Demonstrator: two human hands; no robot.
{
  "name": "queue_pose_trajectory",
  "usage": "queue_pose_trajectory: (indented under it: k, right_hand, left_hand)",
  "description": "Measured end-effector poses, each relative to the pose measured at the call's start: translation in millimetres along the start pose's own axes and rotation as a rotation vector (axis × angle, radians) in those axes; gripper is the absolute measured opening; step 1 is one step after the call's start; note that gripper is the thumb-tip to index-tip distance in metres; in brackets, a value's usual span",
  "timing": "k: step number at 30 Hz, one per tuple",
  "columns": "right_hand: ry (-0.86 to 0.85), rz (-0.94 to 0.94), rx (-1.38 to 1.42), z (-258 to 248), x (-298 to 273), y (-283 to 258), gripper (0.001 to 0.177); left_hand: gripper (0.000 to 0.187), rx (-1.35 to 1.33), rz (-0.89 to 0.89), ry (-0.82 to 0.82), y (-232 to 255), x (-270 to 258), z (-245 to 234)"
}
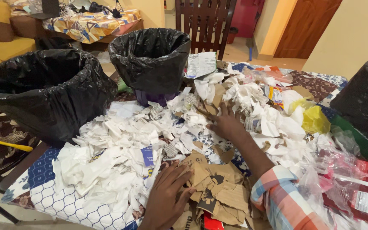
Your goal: The person sorts mixed waste on a table, separating cardboard pieces from white paper and plastic packaging. The hands pick up items, tear or fold cardboard, and place them into distinct piles on the table.
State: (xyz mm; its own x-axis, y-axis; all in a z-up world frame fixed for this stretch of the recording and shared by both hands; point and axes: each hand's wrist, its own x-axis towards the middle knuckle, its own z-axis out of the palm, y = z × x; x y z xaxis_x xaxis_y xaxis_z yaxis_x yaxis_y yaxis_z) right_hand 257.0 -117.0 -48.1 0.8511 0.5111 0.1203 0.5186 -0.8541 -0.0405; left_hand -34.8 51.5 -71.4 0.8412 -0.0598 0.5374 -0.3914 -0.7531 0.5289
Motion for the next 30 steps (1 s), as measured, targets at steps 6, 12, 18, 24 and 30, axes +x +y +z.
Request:
queue_pose_trajectory:
  k: [6, 12, 18, 24, 30]
  right_hand:
    - [-0.012, 0.035, -0.186, -0.7, -2.7, -6.2, 0.063]
    - [0.074, 0.048, -0.173, -6.5, -5.9, 9.1, 0.058]
    - [0.101, -0.014, 0.052, -21.0, -15.4, 36.0, 0.044]
    - [0.395, -0.121, 0.665, -51.3, -31.9, 73.8, 0.030]
    - [0.499, 0.091, 1.009, -68.7, -60.9, 100.8, 0.027]
  left_hand:
    - [0.044, 0.001, -0.022, -0.008, 1.3, -1.1, 0.1]
    - [0.043, 0.004, -0.048, -0.017, 3.0, 0.3, 0.1]
    - [0.042, -0.014, -0.060, -0.002, 6.8, -0.4, -2.3]
    - [0.040, -0.009, -0.048, 0.015, 8.6, 1.4, -3.4]
    - [0.038, -0.005, -0.046, 0.022, 9.4, 1.5, -2.3]
